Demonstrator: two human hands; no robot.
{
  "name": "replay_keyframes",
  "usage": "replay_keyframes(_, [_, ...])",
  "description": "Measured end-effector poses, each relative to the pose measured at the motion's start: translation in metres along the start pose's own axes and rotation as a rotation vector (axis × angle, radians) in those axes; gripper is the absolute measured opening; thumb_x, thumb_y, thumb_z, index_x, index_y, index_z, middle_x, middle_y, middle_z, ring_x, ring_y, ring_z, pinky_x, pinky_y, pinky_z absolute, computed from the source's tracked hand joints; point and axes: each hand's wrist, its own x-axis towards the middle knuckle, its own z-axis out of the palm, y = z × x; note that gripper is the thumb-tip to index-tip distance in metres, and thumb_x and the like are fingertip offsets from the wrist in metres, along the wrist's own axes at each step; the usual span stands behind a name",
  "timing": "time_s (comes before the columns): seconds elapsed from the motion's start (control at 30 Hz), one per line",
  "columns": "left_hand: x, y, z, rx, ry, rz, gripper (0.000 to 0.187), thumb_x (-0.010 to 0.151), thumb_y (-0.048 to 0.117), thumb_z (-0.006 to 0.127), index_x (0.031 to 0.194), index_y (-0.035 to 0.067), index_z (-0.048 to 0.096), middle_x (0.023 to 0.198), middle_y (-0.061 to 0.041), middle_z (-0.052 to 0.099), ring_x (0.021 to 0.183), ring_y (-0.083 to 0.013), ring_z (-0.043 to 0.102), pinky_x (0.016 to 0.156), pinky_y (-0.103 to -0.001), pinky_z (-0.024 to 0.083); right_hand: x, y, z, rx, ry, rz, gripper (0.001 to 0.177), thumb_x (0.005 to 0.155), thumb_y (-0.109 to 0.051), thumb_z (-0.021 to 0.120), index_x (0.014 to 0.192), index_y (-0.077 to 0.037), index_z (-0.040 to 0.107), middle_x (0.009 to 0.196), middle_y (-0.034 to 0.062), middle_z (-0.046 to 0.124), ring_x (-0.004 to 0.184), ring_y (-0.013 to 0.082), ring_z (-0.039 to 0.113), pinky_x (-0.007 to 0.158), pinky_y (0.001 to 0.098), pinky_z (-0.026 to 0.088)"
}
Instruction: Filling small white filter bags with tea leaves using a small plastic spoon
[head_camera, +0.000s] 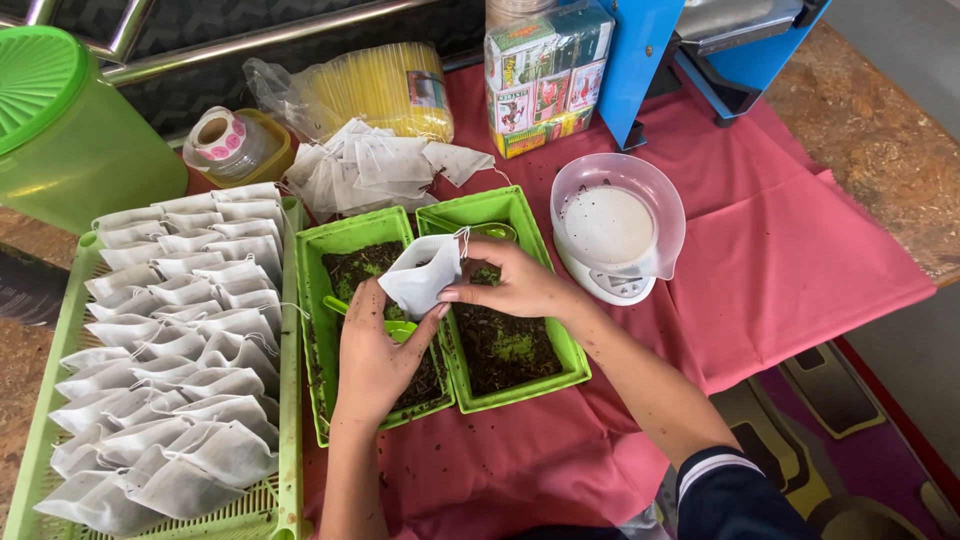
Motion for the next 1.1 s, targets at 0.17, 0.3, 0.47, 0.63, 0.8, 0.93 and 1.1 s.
replay_keyframes(0.17, [0.002, 0.000, -0.001, -0.005, -0.013, -0.001, 0.036, 0.089, 0.014, 0.080, 0.109, -0.009, 0.062, 0.088, -0.021, 0.060, 0.089, -0.0422, 0.065, 0.078, -0.049, 0.051, -0.001, 0.005, 0.000, -0.037, 0.037, 0.003, 0.036, 0.092, -0.011, 0.075, 0.127, -0.007, 0.065, 0.109, 0.0139, 0.068, 0.097, 0.0260, 0.065, 0.084, 0.0402, 0.055])
replay_keyframes(0.3, [-0.001, -0.009, 0.001, -0.016, 0.023, 0.010, 0.033, 0.089, 0.012, 0.080, 0.110, -0.005, 0.061, 0.091, -0.020, 0.060, 0.087, -0.0393, 0.065, 0.079, -0.048, 0.051, -0.001, 0.002, -0.003, 0.001, -0.012, 0.061, 0.038, 0.092, -0.016, 0.077, 0.127, -0.007, 0.065, 0.106, 0.0113, 0.068, 0.092, 0.0228, 0.063, 0.081, 0.0359, 0.054])
replay_keyframes(0.47, [0.002, 0.009, -0.006, -0.091, 0.020, -0.010, 0.040, 0.093, 0.006, 0.074, 0.124, -0.007, 0.054, 0.097, -0.025, 0.062, 0.095, -0.0451, 0.066, 0.085, -0.056, 0.051, -0.005, 0.018, 0.002, -0.043, -0.020, 0.067, 0.034, 0.092, -0.016, 0.076, 0.124, -0.008, 0.067, 0.103, 0.0119, 0.069, 0.090, 0.0223, 0.063, 0.080, 0.0381, 0.052])
replay_keyframes(0.63, [0.007, 0.026, -0.009, -0.091, -0.016, 0.010, 0.071, 0.089, -0.001, 0.073, 0.143, -0.014, 0.030, 0.108, -0.033, 0.065, 0.108, -0.0548, 0.065, 0.096, -0.067, 0.047, -0.003, 0.017, 0.001, -0.091, 0.002, 0.078, 0.028, 0.094, -0.014, 0.073, 0.120, -0.007, 0.067, 0.100, 0.0138, 0.070, 0.088, 0.0241, 0.063, 0.080, 0.0398, 0.051])
replay_keyframes(0.8, [0.000, 0.001, 0.004, 0.014, 0.057, 0.132, 0.100, 0.088, 0.001, 0.077, 0.159, -0.009, 0.007, 0.111, -0.027, 0.066, 0.101, -0.0445, 0.065, 0.088, -0.054, 0.051, -0.001, 0.004, -0.001, -0.085, 0.006, 0.069, 0.022, 0.095, -0.015, 0.073, 0.116, -0.008, 0.070, 0.096, 0.0115, 0.072, 0.082, 0.0216, 0.064, 0.079, 0.0397, 0.052])
replay_keyframes(0.93, [-0.003, -0.016, 0.007, 0.231, 0.065, 0.234, 0.094, 0.092, 0.008, 0.076, 0.160, -0.006, 0.013, 0.109, -0.023, 0.067, 0.099, -0.0411, 0.065, 0.082, -0.053, 0.049, 0.003, -0.007, 0.000, -0.094, 0.024, 0.065, 0.020, 0.095, -0.015, 0.072, 0.113, -0.008, 0.070, 0.093, 0.0097, 0.072, 0.079, 0.0196, 0.064, 0.077, 0.0386, 0.052])
replay_keyframes(1.1, [0.000, -0.007, 0.003, 0.308, 0.050, 0.252, 0.068, 0.092, 0.009, 0.075, 0.154, 0.008, 0.047, 0.102, -0.011, 0.065, 0.098, -0.0299, 0.064, 0.083, -0.042, 0.049, -0.001, -0.001, 0.000, -0.103, 0.009, 0.037, 0.025, 0.093, -0.011, 0.074, 0.117, -0.007, 0.069, 0.095, 0.0099, 0.070, 0.084, 0.0212, 0.063, 0.077, 0.0373, 0.052])
